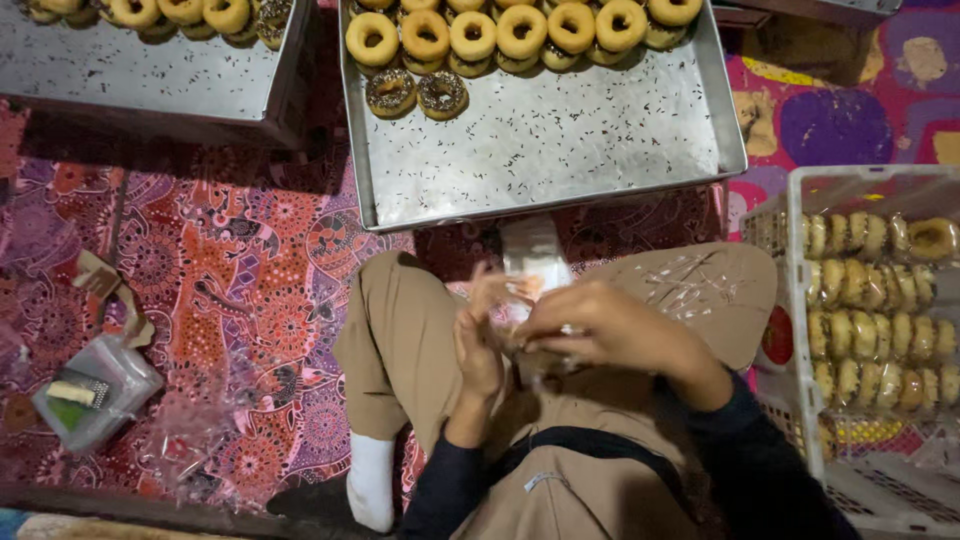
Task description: The person sits on a patterned mat and repeatedly picks donuts from a metal tray, places them into small clear plastic bags, and then places the filled bags into a white plastic crate. The person handles both plain and chocolate-sprinkled donuts.
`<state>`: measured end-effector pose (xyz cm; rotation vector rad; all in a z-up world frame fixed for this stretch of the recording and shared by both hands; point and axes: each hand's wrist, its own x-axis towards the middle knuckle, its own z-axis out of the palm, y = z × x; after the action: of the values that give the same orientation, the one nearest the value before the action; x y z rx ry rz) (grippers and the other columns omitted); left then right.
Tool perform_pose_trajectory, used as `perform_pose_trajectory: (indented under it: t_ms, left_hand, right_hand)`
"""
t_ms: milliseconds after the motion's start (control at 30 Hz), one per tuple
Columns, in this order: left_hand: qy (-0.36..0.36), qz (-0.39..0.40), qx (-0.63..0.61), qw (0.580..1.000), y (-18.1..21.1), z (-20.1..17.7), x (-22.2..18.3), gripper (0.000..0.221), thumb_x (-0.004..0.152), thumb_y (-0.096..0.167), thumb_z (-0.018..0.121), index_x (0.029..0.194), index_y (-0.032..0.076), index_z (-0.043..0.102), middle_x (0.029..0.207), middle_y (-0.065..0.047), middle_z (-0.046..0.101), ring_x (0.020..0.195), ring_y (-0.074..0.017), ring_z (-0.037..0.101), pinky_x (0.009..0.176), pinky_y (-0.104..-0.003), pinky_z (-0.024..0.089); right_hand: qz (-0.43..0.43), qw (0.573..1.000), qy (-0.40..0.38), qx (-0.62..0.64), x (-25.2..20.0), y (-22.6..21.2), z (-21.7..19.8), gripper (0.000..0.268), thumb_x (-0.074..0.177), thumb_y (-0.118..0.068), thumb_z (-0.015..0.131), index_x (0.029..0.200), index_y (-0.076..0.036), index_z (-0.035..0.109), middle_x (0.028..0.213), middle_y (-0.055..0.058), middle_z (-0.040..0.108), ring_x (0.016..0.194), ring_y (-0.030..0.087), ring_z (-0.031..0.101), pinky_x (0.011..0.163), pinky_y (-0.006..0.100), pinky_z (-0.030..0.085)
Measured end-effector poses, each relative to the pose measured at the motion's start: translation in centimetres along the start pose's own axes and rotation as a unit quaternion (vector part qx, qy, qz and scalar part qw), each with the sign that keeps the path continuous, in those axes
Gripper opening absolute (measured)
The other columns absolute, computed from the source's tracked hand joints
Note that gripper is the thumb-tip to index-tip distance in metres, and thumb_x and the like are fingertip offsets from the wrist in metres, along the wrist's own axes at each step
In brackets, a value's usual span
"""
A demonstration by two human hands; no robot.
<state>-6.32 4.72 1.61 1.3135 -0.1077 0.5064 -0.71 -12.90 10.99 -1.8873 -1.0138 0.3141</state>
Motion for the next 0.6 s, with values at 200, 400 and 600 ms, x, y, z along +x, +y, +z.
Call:
perform_pose_trajectory:
  t_ms: [200, 400, 600]
  left_hand:
    - [-0.207, 0.211, 0.309, 0.904, 9.0, -2.3, 1.5, 0.02, 0.078, 0.001, 0.082, 0.096, 0.0, 0.074, 0.089, -0.01, 0.072, 0.082, -0.0227, 0.065, 0.07, -0.033, 0.052]
    - [-0.2, 0.227, 0.332, 0.893, 12.8, 0.1, 2.3, 0.024, 0.084, -0.001, 0.08, 0.106, -0.004, 0.07, 0.094, -0.012, 0.072, 0.083, -0.0267, 0.07, 0.073, -0.036, 0.057]
    - [-0.099, 0.111, 0.305, 0.941, 10.3, -2.3, 1.7, 0.011, 0.091, -0.001, 0.061, 0.101, -0.001, 0.066, 0.106, -0.019, 0.066, 0.097, -0.032, 0.071, 0.08, -0.036, 0.06]
  right_hand:
    - [-0.043, 0.986, 0.114, 0.114, -3.4, -1.2, -1.6, 0.023, 0.09, -0.01, 0.071, 0.111, -0.005, 0.079, 0.092, 0.003, 0.078, 0.076, 0.018, 0.064, 0.078, 0.031, 0.05]
    - [-0.215, 0.918, 0.23, -0.241, -3.8, -1.0, 1.9, 0.025, 0.092, -0.036, 0.067, 0.107, -0.02, 0.078, 0.094, -0.004, 0.065, 0.085, 0.018, 0.053, 0.079, 0.041, 0.037]
    - [0.1, 0.966, 0.003, -0.239, -6.0, 4.8, -0.7, 0.034, 0.093, -0.033, 0.066, 0.121, -0.013, 0.07, 0.111, 0.005, 0.068, 0.097, 0.02, 0.06, 0.085, 0.043, 0.044]
